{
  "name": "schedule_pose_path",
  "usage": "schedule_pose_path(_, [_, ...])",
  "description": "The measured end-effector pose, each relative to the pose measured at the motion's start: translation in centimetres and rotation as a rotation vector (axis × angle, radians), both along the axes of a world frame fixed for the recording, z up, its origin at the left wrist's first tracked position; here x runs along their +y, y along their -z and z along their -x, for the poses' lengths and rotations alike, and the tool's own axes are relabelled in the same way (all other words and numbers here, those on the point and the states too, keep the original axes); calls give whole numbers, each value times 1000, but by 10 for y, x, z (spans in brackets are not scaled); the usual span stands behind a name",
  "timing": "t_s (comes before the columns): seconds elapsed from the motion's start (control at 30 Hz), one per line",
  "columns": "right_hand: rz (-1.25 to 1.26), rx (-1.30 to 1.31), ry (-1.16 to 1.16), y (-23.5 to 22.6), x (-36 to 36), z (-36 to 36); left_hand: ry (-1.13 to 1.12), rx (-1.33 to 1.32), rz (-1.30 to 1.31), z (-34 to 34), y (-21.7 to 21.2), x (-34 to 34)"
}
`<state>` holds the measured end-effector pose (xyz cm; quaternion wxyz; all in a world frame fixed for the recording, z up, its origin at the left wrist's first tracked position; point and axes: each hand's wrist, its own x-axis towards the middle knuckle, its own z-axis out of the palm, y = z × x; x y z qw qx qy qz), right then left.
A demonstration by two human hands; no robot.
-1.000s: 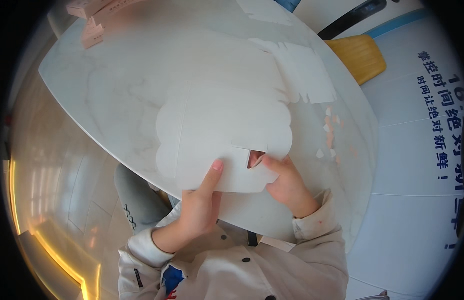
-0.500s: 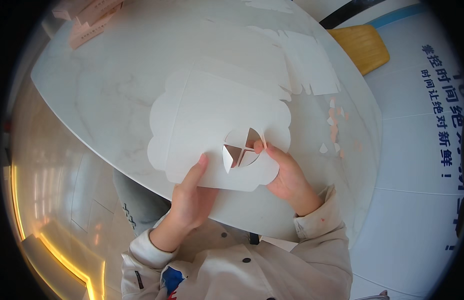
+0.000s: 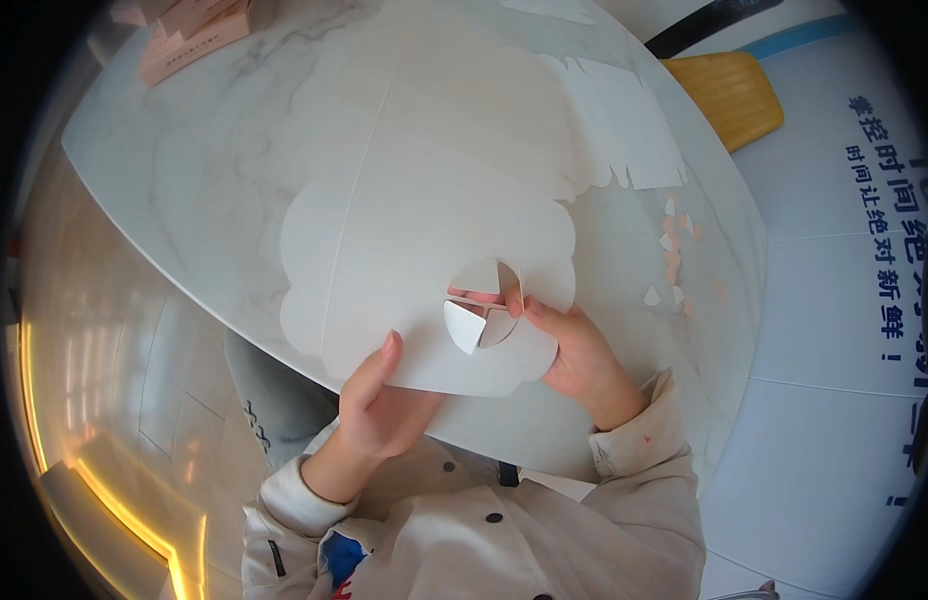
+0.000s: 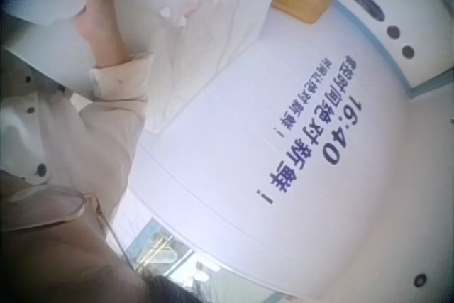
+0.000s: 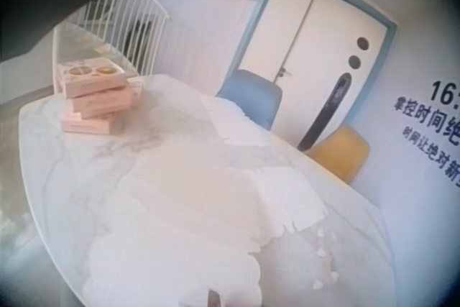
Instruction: The person assembles flat-packed cardboard boxes by folding along pre-scored lines and securing them with adhesive strips. They handle multiple boxes one at a time, applying tape to the flaps and stacking the finished boxes on the table.
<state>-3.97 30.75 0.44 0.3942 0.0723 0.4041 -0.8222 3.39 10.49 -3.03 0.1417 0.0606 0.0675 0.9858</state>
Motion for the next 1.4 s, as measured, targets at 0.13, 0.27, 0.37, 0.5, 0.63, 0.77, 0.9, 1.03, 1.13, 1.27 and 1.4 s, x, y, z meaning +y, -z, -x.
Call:
schedule_pose_path(0.13, [-124, 64, 150, -7, -8, -6, -37, -5, -62, -1, 7, 1])
schedule_pose_path(0.27, [-196, 327, 448, -22, -15, 0, -62, -45, 36, 1, -3, 2])
schedule_pose_path(0.37, [-693, 1258, 528, -18, -6, 11, -54, -148, 66, -1, -3, 3])
schedule_pose_path(0.5, [-1019, 1837, 225, -47, -18, 17, -57, -283, 202, -3, -2, 5])
schedule_pose_path(0.63, [-998, 1794, 64, -36, -30, 20, -57, -355, 291, 1, -20, 5])
schedule_pose_path(0.77, [-1030, 1733, 96, -31, -28, 22, -48, -344, 422, 2, -25, 7])
schedule_pose_path(0.9, [-869, 1293, 28, -41, -33, 21, -35, -301, 529, 3, -22, 8])
schedule_pose_path(1.03, [-772, 1253, 2, -45, -28, 23, -53, -338, 573, 1, -29, 9])
schedule_pose_path(1.13, [-763, 1342, -5, -52, -27, 21, -77, -339, 557, 1, -29, 10])
schedule_pose_path(1.27, [-823, 1468, -124, -59, -28, 10, -73, -331, 514, 0, -30, 8])
schedule_pose_path(1.4, [-812, 1307, -120, -71, -30, 2, 6, -92, 399, 6, -20, 0])
